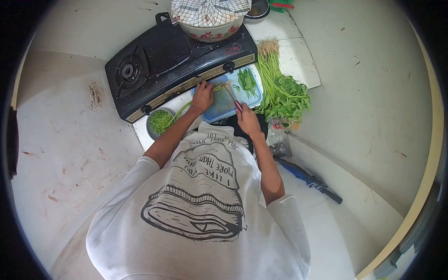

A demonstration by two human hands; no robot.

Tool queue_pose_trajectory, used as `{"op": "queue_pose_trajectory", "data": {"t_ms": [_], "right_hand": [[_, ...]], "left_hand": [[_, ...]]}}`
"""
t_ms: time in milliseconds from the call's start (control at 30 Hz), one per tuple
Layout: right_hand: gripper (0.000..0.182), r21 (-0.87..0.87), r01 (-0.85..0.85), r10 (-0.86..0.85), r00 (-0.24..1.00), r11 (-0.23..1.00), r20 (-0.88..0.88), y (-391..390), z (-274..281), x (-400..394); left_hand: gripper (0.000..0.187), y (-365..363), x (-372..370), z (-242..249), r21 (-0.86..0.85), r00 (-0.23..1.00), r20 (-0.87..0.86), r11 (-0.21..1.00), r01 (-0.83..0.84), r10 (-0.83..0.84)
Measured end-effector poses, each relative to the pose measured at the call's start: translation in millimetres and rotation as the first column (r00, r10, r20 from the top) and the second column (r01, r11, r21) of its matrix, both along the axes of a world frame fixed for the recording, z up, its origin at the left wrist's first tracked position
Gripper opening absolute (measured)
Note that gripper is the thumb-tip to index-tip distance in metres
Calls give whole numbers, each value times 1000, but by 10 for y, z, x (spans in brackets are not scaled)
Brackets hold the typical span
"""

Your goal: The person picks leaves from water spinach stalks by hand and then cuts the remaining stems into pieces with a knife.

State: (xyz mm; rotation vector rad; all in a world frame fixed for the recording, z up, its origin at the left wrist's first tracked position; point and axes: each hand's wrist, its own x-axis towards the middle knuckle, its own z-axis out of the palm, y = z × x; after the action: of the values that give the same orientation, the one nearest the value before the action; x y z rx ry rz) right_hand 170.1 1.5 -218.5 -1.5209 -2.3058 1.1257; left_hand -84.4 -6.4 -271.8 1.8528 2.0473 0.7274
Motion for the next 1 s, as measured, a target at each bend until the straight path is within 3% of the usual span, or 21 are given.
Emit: {"op": "queue_pose_trajectory", "data": {"t_ms": [133,233,333,733,1000], "right_hand": [[27,-11,-45,45,999,999,4,-27,-11,-50],[26,-9,-39,39,999,999,18,-66,-61,-57],[26,17,-19,19,1000,1000,1,-110,-171,-59],[26,-88,-18,18,1000,996,3,-75,-121,-28],[29,-116,-38,36,999,993,-16,-161,-194,-17]], "left_hand": [[20,23,-42,-38,35,1000,-12,999,28,-28],[21,70,-53,-71,-40,969,246,999,20,-9],[23,82,-1,-87,-24,958,288,1000,-7,14],[28,68,-11,-7,-63,985,158,995,82,-71],[29,-37,-60,-117,-4,974,214,997,79,-77]]}}
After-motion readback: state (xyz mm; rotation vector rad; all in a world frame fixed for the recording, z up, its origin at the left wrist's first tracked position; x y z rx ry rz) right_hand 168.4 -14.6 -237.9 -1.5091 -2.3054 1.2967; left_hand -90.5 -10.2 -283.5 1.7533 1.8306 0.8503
